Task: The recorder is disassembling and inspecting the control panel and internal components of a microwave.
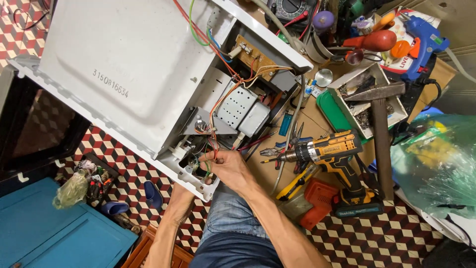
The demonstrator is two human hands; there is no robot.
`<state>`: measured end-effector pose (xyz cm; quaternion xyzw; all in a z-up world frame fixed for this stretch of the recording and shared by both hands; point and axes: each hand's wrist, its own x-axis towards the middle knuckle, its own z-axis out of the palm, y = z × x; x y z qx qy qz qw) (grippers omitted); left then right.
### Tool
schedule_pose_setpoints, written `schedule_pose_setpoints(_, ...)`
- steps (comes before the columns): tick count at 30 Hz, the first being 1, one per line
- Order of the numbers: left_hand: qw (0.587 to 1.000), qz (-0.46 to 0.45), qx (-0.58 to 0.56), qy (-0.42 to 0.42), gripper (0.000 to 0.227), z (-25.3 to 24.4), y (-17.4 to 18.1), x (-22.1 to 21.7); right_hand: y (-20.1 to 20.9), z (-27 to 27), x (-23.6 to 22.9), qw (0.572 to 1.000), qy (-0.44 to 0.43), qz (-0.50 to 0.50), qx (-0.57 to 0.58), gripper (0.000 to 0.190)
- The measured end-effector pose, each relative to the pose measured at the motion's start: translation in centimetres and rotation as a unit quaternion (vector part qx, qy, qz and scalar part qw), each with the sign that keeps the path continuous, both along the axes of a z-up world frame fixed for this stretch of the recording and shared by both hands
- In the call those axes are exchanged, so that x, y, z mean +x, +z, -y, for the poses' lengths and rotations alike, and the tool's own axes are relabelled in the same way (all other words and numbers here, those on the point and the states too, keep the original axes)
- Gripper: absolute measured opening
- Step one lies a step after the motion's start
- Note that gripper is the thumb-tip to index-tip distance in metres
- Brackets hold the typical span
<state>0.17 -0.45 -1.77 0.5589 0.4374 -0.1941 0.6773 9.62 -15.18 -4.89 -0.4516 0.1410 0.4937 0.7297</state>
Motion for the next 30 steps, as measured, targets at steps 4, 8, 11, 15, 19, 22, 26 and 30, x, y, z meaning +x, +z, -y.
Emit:
schedule_pose_setpoints(4,1.000,-0.016,0.006,0.000,0.037,0.0,-0.5,-0.1,0.0,0.0,0.6,0.999,0.036,0.026,-0.026,0.019)
schedule_pose_setpoints(8,0.999,-0.051,0.015,-0.004,0.040,-0.4,-1.2,-0.8,0.2,-0.1,0.8,0.990,0.071,0.093,-0.083,0.013)
schedule_pose_setpoints(11,0.998,-0.050,0.024,-0.024,0.038,-0.7,-1.7,-1.3,-0.5,-0.3,0.4,0.992,0.059,0.086,-0.074,0.012)
schedule_pose_setpoints(15,0.998,-0.032,0.033,-0.035,0.034,0.1,-0.3,0.0,-1.4,-0.4,-0.4,0.983,0.068,0.143,-0.090,0.015)
schedule_pose_setpoints(19,0.997,-0.034,0.049,-0.055,0.032,-0.5,-1.3,-0.9,-0.9,-0.4,0.6,0.998,0.061,-0.018,-0.014,0.024)
schedule_pose_setpoints(22,0.995,-0.032,0.065,-0.074,0.031,-1.1,-2.3,-2.0,-1.2,-0.8,0.4,0.997,0.079,0.010,-0.022,0.027)
schedule_pose_setpoints(26,0.991,-0.028,0.086,-0.097,0.029,-2.2,-3.6,-3.6,-0.1,-1.0,0.9,0.997,0.067,0.035,-0.031,0.027)
schedule_pose_setpoints(30,0.987,-0.022,0.106,-0.121,0.028,-2.9,-4.7,-4.7,1.1,-0.9,1.7,0.993,0.087,0.069,-0.047,0.034)
